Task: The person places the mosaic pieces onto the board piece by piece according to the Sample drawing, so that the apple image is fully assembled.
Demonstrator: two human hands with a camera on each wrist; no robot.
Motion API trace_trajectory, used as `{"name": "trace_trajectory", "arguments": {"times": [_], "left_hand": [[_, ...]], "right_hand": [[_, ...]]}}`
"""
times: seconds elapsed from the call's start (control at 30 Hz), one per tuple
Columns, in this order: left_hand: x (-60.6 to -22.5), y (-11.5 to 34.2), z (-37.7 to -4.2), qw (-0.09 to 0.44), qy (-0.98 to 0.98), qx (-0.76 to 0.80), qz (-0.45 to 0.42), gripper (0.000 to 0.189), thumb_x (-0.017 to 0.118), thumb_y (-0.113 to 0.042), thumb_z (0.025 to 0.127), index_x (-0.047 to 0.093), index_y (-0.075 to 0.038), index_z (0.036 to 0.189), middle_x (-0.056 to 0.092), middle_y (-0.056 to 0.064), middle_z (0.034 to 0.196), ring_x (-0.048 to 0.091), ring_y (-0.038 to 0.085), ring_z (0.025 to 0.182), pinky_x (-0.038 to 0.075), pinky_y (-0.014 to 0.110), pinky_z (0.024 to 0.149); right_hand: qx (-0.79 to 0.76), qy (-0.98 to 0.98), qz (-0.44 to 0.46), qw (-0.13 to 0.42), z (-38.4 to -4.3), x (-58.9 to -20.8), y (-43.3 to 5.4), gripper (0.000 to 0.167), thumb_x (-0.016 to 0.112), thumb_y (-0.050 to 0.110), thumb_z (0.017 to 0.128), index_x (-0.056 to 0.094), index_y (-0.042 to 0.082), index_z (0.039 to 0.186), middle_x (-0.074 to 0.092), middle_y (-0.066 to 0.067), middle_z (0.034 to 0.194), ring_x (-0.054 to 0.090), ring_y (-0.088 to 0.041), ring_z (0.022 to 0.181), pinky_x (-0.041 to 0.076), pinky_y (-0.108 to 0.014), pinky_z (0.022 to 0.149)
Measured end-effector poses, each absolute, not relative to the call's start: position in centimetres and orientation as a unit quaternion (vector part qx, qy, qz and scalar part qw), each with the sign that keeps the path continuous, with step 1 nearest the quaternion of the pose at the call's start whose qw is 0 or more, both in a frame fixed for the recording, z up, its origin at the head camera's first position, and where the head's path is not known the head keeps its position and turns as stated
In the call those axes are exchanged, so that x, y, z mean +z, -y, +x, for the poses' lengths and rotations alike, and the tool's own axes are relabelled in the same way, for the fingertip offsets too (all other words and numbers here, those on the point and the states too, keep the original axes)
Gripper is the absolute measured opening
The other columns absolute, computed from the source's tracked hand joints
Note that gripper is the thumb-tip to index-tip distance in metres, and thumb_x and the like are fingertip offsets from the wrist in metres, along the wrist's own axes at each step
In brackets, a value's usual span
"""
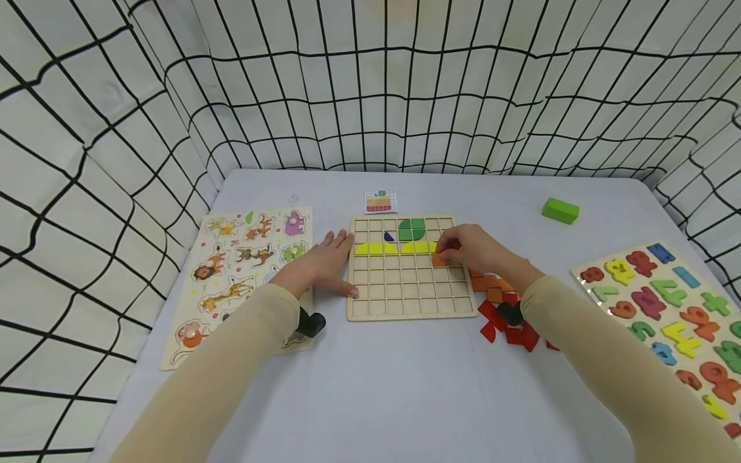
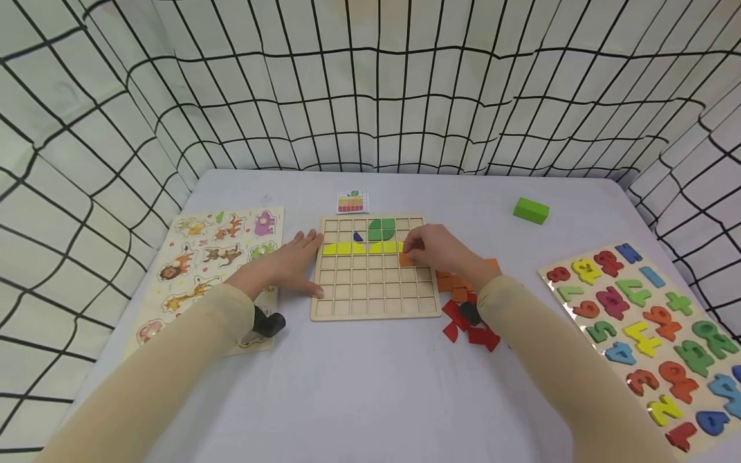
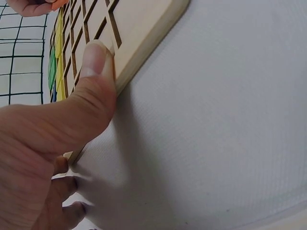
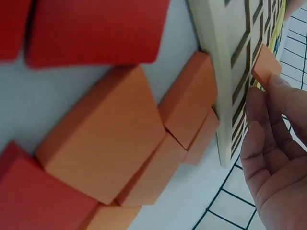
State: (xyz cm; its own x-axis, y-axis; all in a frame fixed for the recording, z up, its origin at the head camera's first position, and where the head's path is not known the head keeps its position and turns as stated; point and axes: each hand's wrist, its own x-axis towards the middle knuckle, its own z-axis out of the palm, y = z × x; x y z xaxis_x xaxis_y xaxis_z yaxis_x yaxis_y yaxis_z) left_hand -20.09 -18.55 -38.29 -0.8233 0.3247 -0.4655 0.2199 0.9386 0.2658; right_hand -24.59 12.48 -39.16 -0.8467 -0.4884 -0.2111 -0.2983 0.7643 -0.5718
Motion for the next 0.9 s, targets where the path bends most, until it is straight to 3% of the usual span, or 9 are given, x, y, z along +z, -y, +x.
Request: {"name": "trace_trajectory", "arguments": {"times": [0.2,0.53,0.9], "left_hand": [[-38.2,18.5,-20.1,0.26,-0.949,0.102,0.144,0.123,0.082,-0.05,0.083,0.004,0.0,0.163,-0.002,0.022,0.172,-0.003,0.043,0.159,0.013,0.06,0.128],[-38.3,18.5,-20.1,0.261,-0.949,0.102,0.144,0.123,0.082,-0.051,0.083,0.004,0.001,0.163,-0.001,0.022,0.171,-0.002,0.044,0.159,0.013,0.06,0.128],[-38.0,18.5,-19.9,0.262,-0.949,0.104,0.139,0.122,0.081,-0.05,0.084,0.003,-0.001,0.164,-0.002,0.021,0.172,-0.003,0.043,0.159,0.012,0.059,0.129]], "right_hand": [[-0.253,-0.93,-0.207,0.167,-24.5,-39.3,-12.2,0.007,0.069,0.009,0.097,0.075,0.007,0.101,0.073,-0.009,0.103,0.059,-0.024,0.095,0.057,-0.037,0.087],[-0.224,-0.938,-0.217,0.149,-24.1,-39.1,-11.7,0.006,0.073,0.011,0.095,0.078,0.008,0.097,0.075,-0.007,0.098,0.06,-0.024,0.091,0.056,-0.032,0.078],[-0.225,-0.952,-0.181,0.105,-24.3,-38.2,-15.9,0.013,0.066,0.008,0.099,0.074,0.003,0.109,0.072,-0.014,0.105,0.06,-0.027,0.096,0.057,-0.042,0.087]]}}
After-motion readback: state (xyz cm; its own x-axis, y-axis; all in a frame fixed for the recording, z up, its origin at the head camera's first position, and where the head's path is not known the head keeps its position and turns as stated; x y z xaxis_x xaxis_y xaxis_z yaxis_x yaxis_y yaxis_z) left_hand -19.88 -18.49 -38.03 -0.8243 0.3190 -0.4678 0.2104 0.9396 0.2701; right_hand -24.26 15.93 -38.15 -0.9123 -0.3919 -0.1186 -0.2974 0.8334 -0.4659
